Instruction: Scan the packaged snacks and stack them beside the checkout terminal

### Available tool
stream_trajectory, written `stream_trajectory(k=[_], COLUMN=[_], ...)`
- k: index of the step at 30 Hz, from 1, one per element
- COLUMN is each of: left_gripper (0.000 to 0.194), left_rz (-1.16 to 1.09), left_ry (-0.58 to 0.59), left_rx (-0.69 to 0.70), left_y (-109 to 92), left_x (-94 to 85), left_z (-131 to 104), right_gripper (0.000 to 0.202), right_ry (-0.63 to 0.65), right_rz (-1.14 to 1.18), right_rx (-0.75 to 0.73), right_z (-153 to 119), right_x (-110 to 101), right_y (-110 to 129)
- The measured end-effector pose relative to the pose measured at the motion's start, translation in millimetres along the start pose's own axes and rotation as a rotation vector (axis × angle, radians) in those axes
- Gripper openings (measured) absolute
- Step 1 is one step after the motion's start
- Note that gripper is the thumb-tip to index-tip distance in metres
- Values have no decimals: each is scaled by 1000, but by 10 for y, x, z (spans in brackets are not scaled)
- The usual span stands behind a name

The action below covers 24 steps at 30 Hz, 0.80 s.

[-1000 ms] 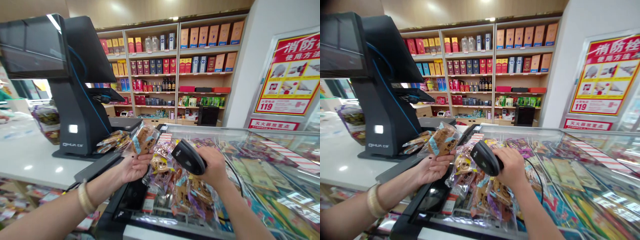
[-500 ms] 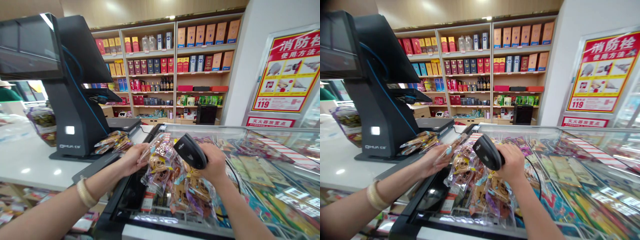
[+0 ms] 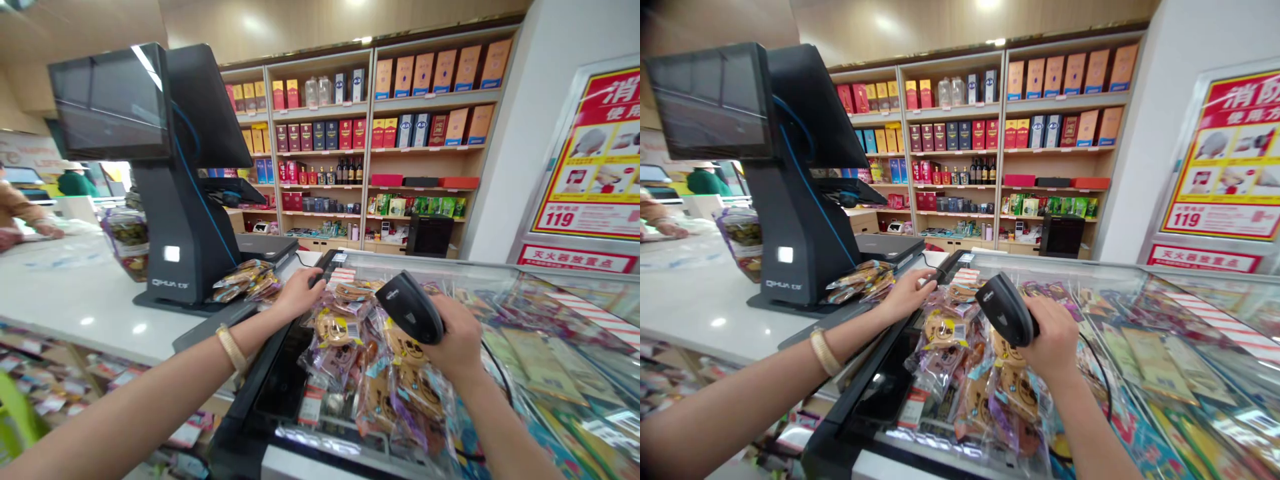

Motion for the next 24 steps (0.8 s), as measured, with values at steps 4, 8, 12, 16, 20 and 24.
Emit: stream_trajectory(k=[4,8,12,16,20,24], left_gripper=[45,45,44,30,21,33], left_rz=[391,651,793,804,804,823], left_ry=[-243,-304,-141,-60,-37,-143], left_rx=[139,-14,-136,-166,-169,-210], left_y=[329,815,1113,1222,1241,1178], left_x=[-546,-1061,-1268,-1265,-1240,-1354], left_z=[67,310,594,783,839,769], right_gripper=[11,12,11,13,13,13], right_ry=[3,9,25,59,82,74], right_rz=[-10,0,20,13,1,8], right_rx=[13,-4,-15,-17,-39,-12], right_z=[18,40,26,-6,-17,-7], right_x=[-2,-2,11,38,58,57], right_y=[34,97,108,72,60,58])
Point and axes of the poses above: each hand's wrist, its own z-axis towards the middle knuckle, its own x-axis out of the palm, y = z × x, the point moved 6 cm from there along z, towards the middle knuckle, and after that the axes turned 9 degrees about z, right-handed, at the moved point
